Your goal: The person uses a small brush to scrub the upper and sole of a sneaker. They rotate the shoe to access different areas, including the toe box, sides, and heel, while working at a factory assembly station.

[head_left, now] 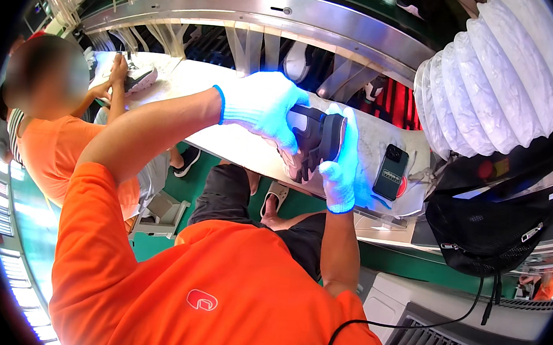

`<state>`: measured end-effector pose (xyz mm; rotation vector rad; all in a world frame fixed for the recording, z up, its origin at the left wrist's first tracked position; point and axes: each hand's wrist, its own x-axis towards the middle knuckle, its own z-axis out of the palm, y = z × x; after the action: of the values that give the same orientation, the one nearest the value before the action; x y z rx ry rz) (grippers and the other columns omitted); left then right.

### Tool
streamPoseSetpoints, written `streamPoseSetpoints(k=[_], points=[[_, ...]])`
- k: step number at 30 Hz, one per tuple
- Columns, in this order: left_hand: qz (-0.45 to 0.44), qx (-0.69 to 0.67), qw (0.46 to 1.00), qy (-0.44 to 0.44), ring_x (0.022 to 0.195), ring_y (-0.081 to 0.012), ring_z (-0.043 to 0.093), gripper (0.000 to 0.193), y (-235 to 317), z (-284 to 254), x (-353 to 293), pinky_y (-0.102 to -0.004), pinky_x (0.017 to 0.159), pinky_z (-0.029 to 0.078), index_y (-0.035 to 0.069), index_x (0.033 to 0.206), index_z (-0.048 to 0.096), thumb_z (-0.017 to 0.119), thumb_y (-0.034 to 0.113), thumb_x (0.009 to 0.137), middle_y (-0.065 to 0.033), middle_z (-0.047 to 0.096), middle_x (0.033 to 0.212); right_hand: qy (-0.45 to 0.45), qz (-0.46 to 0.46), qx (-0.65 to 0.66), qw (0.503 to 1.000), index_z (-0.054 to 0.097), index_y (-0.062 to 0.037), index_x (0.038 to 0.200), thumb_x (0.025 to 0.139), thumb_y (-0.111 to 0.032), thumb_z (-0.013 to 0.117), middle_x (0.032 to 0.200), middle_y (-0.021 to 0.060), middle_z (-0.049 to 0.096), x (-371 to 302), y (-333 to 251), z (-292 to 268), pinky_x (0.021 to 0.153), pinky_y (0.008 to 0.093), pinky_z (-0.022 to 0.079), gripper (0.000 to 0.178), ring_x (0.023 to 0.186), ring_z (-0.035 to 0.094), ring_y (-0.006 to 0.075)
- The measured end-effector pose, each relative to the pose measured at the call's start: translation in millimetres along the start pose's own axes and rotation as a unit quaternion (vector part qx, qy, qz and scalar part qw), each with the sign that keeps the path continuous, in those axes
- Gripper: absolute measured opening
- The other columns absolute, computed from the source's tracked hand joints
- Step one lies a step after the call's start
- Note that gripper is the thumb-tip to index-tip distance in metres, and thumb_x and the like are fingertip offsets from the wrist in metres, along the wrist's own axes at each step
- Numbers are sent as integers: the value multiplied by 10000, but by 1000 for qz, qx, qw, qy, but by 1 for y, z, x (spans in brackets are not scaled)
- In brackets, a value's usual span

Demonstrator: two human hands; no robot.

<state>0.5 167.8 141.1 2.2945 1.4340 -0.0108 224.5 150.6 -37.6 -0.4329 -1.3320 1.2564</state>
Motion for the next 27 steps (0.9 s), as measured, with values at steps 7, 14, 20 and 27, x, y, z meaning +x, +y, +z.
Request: streamPoseSetpoints(k=[7, 14, 20, 27], points=[[4, -1, 999, 34, 869, -392, 813, 795, 5, 0, -4, -446, 805, 639, 8, 1244, 794, 984, 558, 701, -228, 821, 1006, 109, 0, 127, 986, 354, 40, 1716, 730, -805, 927, 1579, 178, 573, 4, 43, 6, 1195, 431, 514, 1419, 1434, 602, 297], [23, 3, 1000, -11, 1099, -381, 791, 903, 18, 3, -24, -467, 938, 620, 50, 1414, 719, 925, 651, 772, -215, 801, 1229, 67, -45, 11, 997, 399, 42, 1663, 697, -865, 898, 1597, 220, 552, -15, 24, 12, 1271, 493, 430, 1416, 1442, 582, 352], [73, 45, 995, 42, 1016, -403, 797, 872, 1, 33, -31, -506, 925, 637, 54, 1423, 695, 936, 604, 791, -165, 794, 1151, 4, -124, 2, 992, 228, 5, 1778, 610, -855, 943, 1796, 289, 322, -29, 14, 2, 1367, 606, 238, 1617, 1685, 297, 448], [136, 104, 983, 64, 943, -381, 803, 829, -2, 35, -31, -498, 802, 647, 77, 1377, 712, 948, 572, 755, -135, 801, 1091, 30, -55, -65, 996, 435, 46, 1635, 598, -801, 997, 1678, 284, 499, -34, -4, 19, 1316, 583, 382, 1452, 1569, 492, 446]])
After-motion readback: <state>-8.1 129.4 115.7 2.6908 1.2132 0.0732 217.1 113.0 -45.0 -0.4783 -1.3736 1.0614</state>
